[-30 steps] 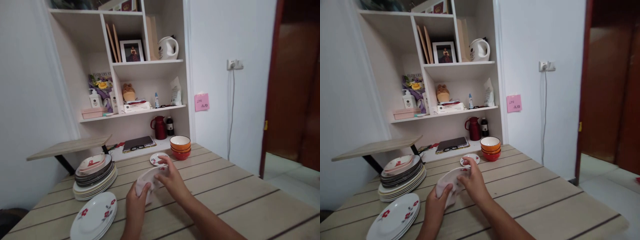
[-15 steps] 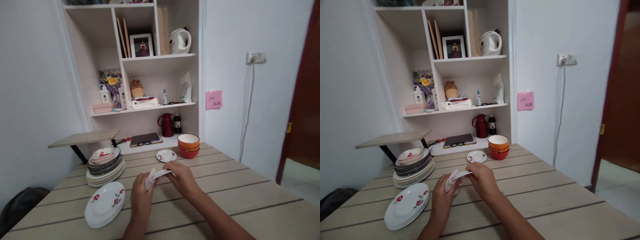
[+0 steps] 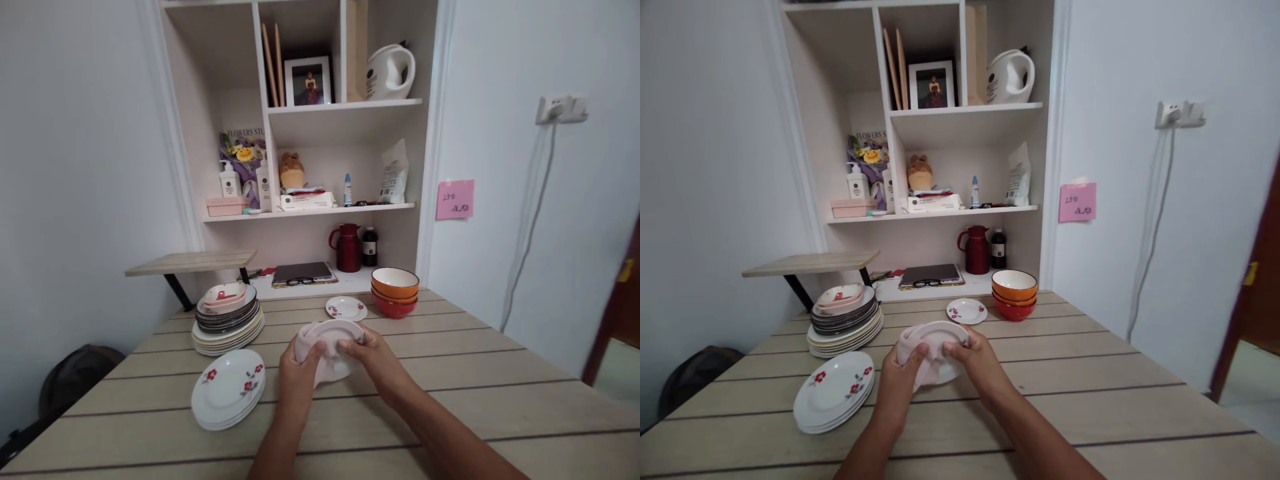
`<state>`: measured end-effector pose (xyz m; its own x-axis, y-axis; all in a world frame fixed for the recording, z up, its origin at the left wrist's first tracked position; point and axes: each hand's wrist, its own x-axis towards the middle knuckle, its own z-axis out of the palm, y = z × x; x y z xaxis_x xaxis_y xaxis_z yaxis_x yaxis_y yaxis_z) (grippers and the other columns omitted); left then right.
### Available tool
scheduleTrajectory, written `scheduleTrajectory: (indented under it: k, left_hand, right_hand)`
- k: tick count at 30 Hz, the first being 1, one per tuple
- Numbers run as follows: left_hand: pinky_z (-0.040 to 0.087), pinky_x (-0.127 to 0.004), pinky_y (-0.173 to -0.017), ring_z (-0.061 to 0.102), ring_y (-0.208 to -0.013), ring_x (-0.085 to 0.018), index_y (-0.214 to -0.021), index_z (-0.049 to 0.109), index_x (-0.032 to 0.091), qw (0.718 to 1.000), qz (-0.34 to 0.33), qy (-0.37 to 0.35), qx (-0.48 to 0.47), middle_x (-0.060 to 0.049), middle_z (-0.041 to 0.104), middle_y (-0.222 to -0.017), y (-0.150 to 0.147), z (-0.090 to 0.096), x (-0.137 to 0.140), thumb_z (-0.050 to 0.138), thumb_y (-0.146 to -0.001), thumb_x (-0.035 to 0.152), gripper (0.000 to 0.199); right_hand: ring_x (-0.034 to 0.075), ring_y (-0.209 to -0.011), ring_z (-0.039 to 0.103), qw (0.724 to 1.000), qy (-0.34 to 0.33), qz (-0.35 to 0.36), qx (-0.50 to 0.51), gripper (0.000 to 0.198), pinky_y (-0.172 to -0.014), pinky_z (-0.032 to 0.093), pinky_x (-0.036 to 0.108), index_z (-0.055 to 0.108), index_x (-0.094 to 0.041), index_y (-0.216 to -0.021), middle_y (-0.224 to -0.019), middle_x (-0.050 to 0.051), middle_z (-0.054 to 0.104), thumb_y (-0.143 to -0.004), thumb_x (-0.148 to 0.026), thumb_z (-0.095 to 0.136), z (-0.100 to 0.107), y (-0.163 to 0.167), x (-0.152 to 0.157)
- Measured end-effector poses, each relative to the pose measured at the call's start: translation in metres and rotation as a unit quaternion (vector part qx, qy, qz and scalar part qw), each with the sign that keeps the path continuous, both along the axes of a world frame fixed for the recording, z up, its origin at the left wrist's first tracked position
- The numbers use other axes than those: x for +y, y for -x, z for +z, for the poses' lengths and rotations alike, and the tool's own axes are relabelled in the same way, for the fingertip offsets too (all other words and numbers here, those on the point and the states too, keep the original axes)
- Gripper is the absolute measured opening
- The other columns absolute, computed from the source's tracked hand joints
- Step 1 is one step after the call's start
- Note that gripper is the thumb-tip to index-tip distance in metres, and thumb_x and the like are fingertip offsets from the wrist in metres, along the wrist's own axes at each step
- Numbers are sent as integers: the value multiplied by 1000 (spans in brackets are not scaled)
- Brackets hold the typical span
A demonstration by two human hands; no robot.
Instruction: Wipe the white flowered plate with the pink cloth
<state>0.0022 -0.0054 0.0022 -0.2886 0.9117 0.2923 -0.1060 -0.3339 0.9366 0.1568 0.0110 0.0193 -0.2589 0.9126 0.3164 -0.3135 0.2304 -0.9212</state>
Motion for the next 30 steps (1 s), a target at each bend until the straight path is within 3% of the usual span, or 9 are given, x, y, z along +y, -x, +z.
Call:
scheduleTrajectory:
  k: [5,9,14,17,20,23,27,30]
  left_hand:
    - [54,-30,-72,70,-85,-25,-107,71,11,998,-3,29,-56,-12,76,-93,-5,3,-5,79,-64,50,58]
    - [55,-31,-71,71,-85,-26,-105,70,10,995,-4,39,-88,-15,75,-96,-11,6,-10,81,-62,49,59]
    - [55,-30,-69,71,-83,-26,-101,70,10,995,29,39,-82,-14,76,-94,-14,2,-10,79,-64,50,55]
    - [55,-31,-70,71,-85,-27,-101,69,11,995,47,36,-76,-14,75,-94,-15,-1,-9,77,-66,51,54]
    - [54,-32,-72,71,-86,-27,-103,69,11,995,66,34,-71,-14,76,-94,-14,-1,-8,75,-67,50,53]
    - [54,-33,-74,71,-85,-27,-103,70,13,994,101,27,-36,-12,76,-92,-11,4,-9,74,-69,48,50]
    - [53,-33,-78,69,-88,-26,-104,71,15,988,146,-32,27,-10,75,-94,-6,9,-12,71,-73,42,41]
    - [51,-34,-80,66,-88,-25,-99,71,19,973,156,-109,132,-8,73,-94,-4,8,-13,67,-78,34,26]
  right_hand:
    - [19,-71,67,994,90,-16,65,43,-64,50,28,70,-16,-102,-89,7,77,-66,-37,83,0,7,-5]
    - [19,-72,68,979,142,-9,146,44,-66,53,28,69,-16,-101,-90,7,77,-64,-34,86,-3,15,-6]
    - [20,-77,69,968,161,18,193,36,-72,56,30,69,-16,-99,-89,7,76,-69,-31,83,-10,25,-8]
    - [21,-80,69,975,157,16,158,41,-73,56,31,65,-17,-106,-94,7,75,-72,-33,81,-10,24,-9]
    - [22,-86,67,992,96,-42,64,53,-72,55,33,55,-23,-121,-107,7,70,-74,-33,77,-5,15,-6]
    - [23,-92,65,989,-44,-137,-43,60,-73,56,36,46,-27,-129,-120,8,61,-76,-33,73,0,5,-1]
    - [26,-109,59,933,-237,-206,-174,55,-90,52,44,47,-30,-134,-134,9,51,-82,-30,66,3,-1,0]
    - [27,-115,55,895,-299,-248,-221,54,-93,50,45,45,-31,-136,-136,9,50,-85,-26,61,5,-4,-1]
